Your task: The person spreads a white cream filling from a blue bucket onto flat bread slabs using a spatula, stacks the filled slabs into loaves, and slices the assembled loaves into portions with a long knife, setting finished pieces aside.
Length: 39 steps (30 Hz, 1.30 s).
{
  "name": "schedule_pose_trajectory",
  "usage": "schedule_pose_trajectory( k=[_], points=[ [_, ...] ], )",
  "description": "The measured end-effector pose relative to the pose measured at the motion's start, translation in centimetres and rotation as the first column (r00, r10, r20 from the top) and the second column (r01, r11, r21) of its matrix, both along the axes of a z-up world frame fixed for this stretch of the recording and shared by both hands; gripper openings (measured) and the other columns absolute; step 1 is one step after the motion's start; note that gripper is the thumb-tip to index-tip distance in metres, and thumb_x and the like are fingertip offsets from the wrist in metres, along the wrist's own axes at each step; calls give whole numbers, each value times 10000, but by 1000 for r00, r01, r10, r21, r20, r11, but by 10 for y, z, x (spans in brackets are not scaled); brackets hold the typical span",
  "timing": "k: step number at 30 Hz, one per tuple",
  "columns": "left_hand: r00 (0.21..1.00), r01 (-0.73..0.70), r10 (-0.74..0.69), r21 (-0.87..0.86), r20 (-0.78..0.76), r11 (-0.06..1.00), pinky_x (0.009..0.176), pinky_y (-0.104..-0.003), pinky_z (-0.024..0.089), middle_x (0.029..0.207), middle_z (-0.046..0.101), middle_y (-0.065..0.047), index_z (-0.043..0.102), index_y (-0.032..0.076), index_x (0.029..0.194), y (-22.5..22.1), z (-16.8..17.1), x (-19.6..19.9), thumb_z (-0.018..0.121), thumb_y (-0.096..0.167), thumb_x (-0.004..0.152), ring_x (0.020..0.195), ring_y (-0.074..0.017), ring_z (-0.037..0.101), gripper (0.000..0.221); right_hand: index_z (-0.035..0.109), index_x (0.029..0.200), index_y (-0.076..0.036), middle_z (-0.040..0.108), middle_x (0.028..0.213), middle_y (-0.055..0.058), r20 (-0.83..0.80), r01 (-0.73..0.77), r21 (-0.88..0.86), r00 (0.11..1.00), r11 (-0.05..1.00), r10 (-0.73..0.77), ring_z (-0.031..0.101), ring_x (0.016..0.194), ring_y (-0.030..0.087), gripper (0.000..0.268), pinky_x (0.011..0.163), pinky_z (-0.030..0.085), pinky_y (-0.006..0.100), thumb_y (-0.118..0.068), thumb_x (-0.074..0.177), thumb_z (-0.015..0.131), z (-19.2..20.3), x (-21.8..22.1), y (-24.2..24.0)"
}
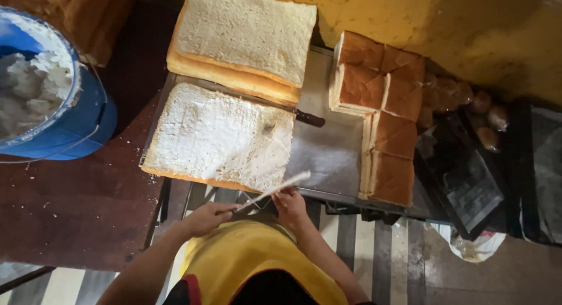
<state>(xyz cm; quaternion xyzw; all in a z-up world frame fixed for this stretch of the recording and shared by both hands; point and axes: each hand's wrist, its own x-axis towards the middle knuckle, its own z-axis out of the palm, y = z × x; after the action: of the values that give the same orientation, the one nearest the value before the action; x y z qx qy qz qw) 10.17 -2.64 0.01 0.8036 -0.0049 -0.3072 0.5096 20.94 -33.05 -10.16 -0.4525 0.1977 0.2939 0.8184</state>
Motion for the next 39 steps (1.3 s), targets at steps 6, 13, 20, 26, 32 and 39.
schedule_pose_trajectory(
  k=[6,13,20,26,32,39],
  points=[
    [921,-380,382,-34,76,924,983,-402,489,1296,663,-138,511,214,1510,-9,-4,20,551,370,1034,1118,-239,632,503,515,1459,-16,671,1290,61,6,5,65,1000,998,-6,661,1069,142,557,891,563,254,33,917,634,57,-3,18],
    [964,-248,261,-181,53,952,1038,-358,468,1362,693,-121,618,171,1415,-11,-3,37,576,371,974,1218,-258,655,486,491,1473,-1,643,1301,78,52,-38,55,998,998,35,651,1090,171,527,928,568,280,30,963,618,55,-1,15],
    [924,-341,381,397,-23,852,855,-480,580,1125,739,-192,607,179,1396,-14,59,62,472,342,1019,955,-361,739,433,489,1463,22,649,1309,118,10,11,111,1000,994,-13,663,1067,187,570,892,562,280,100,905,579,48,2,15],
    [977,-191,215,480,5,856,885,-493,572,1100,732,-169,630,266,1363,-43,67,77,473,349,990,1013,-368,716,414,501,1460,15,674,1294,122,-22,5,28,1000,1000,-5,666,1009,188,555,856,567,275,97,912,547,53,4,17],
    [938,-314,269,210,219,926,813,-473,571,1004,743,-189,563,282,1455,-28,43,72,512,408,979,890,-363,718,495,518,1456,6,675,1263,113,-35,16,-5,999,1000,-17,671,1011,177,543,858,573,269,99,921,544,49,6,17],
    [770,-618,638,223,-24,754,658,-360,522,842,715,-95,413,320,1559,-17,40,61,448,422,1034,681,-204,658,536,535,1452,-4,663,1236,110,-35,-8,-80,999,997,5,659,1001,175,511,862,579,276,71,947,563,51,6,17]
  ],
)
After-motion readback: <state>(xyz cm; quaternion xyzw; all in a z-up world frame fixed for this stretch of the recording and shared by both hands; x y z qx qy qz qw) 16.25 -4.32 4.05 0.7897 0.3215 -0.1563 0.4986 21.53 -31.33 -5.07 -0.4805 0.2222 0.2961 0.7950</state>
